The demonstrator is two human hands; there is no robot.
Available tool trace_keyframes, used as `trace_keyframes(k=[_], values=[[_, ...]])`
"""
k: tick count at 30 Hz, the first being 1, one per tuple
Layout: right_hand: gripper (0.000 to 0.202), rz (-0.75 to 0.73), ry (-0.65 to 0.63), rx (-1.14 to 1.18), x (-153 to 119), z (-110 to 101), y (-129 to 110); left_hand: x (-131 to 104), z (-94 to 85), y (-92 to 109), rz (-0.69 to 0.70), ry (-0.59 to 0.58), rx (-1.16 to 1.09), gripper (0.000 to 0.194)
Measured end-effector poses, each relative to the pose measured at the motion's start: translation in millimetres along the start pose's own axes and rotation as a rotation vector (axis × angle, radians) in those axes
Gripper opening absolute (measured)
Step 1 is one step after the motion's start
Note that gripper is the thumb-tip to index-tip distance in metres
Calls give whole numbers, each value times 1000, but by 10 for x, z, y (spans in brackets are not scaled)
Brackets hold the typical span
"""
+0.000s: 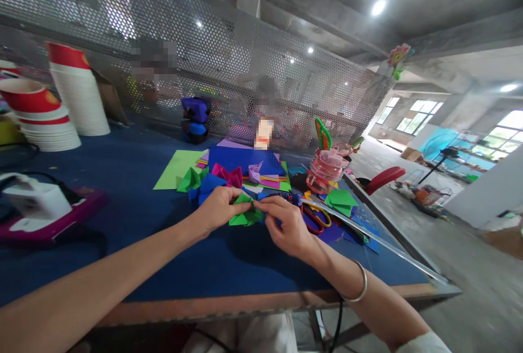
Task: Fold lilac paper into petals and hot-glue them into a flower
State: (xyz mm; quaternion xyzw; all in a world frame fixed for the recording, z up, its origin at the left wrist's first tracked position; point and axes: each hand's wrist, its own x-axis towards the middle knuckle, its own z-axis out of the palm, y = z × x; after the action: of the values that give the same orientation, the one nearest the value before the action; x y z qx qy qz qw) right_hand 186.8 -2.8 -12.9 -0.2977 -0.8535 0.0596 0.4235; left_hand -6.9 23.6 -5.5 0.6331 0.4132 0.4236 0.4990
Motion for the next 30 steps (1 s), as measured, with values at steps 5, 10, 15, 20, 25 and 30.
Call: trace_keyframes(k=[5,10,15,20,25,30], values=[[18,315,34,102,46,18,-95,-15,21,23,76,31,207,19],[10,379,10,109,59,78,-91,-104,79,46,238,111,462,18],[8,270,80,57,49,87,-57,-162,136,33,291,108,527,19],[10,269,54,-37,30,97,-21,-169,157,15,401,62,725,17],[13,256,37,-107,2,144,-15,-201,173,5,425,50,902,16],[14,160,18,-209,-22,162,-60,-241,187,-13,451,103,850,15]])
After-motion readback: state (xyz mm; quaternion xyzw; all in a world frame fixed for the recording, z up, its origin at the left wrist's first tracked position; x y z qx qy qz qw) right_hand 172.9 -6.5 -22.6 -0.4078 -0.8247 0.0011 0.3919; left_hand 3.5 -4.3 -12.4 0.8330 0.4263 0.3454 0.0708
